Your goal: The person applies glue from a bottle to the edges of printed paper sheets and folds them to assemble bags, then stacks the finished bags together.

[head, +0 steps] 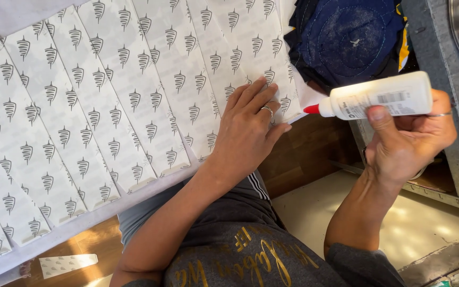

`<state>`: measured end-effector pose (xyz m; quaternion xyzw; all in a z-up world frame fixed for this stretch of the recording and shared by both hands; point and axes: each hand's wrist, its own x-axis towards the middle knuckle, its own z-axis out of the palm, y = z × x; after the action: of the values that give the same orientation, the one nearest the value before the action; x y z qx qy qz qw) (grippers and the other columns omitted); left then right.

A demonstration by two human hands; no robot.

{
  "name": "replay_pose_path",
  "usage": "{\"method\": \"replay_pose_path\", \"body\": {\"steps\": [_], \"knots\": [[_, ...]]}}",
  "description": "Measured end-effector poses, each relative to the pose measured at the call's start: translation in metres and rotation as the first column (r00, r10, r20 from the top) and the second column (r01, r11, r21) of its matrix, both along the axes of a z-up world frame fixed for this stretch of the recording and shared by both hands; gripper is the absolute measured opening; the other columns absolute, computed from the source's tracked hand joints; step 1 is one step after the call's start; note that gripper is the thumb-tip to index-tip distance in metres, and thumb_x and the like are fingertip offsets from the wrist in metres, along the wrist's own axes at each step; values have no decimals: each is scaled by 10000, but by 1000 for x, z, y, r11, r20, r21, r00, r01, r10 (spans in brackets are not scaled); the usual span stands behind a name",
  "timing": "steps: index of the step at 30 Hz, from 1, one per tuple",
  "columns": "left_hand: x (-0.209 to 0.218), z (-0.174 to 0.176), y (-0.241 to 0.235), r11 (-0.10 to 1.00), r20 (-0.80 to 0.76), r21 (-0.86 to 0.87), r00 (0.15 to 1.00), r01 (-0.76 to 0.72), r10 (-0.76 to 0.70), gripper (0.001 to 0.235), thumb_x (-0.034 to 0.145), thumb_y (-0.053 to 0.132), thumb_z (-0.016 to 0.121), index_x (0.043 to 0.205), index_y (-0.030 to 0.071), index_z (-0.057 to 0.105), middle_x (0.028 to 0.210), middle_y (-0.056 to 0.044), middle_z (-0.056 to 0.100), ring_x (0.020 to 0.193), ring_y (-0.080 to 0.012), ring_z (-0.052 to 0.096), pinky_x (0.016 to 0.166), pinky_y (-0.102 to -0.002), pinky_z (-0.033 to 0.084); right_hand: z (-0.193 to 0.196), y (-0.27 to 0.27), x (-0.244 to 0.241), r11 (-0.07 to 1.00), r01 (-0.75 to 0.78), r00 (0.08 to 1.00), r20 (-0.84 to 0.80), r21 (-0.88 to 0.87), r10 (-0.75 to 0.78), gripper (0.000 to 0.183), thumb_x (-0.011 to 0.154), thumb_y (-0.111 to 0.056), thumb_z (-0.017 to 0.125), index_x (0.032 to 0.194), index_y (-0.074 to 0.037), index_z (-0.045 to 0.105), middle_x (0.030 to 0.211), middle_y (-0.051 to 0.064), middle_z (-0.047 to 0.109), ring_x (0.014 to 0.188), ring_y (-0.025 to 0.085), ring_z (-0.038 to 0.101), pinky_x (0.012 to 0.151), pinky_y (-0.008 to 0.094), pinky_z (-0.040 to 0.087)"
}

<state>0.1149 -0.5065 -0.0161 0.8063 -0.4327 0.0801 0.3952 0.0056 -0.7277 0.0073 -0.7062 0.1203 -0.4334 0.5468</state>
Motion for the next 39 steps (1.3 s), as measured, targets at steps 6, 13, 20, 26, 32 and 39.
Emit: {"method": "replay_pose_path", "body": {"steps": [6,13,20,26,32,39], "knots": [[1,1,-4,996,10,-71,999,-47,48,147,898,43,812,974,-24,706,1264,-166,684,1310,-392,566,1085,-510,447,-3,7,0,1000,-5,1000,23,19,5,520,808,-216,933,1092,27,571,950,127,613,891,213,609,805,345,520],[3,-1,-4,996,8,-62,998,-57,57,131,873,-97,699,982,-29,724,1258,-159,691,1282,-382,580,1069,-505,451,-12,22,5,996,-68,996,-59,55,71,432,832,-121,901,1091,-13,573,931,71,597,863,140,562,776,266,466],[3,3,-3,998,4,-31,999,-50,50,209,841,-168,642,984,-36,719,1252,-153,685,1283,-374,574,1082,-489,442,-14,5,3,998,12,1000,-6,60,-12,452,826,-106,923,1102,20,589,947,121,631,887,199,625,793,321,532],[5,4,-3,999,11,-22,999,-43,43,221,828,-186,653,975,-34,719,1246,-160,689,1273,-376,582,1060,-488,448,-17,25,9,989,-77,997,5,125,77,446,808,-106,913,1101,-9,591,942,78,625,857,153,591,775,283,502],[6,5,-3,998,41,-19,998,-54,55,228,814,-181,642,956,-22,721,1218,-138,693,1244,-352,597,1038,-472,442,-20,11,7,994,-37,999,27,98,34,434,792,-67,927,1083,11,616,945,109,655,854,181,619,755,292,528],[8,6,4,1000,4,-5,1000,-18,18,270,788,-218,613,968,-42,710,1242,-149,666,1292,-409,531,1052,-524,444,-23,-23,-4,960,22,998,56,280,-39,576,808,-68,913,1285,65,620,1098,157,689,1045,265,690,1001,429,658]]}}
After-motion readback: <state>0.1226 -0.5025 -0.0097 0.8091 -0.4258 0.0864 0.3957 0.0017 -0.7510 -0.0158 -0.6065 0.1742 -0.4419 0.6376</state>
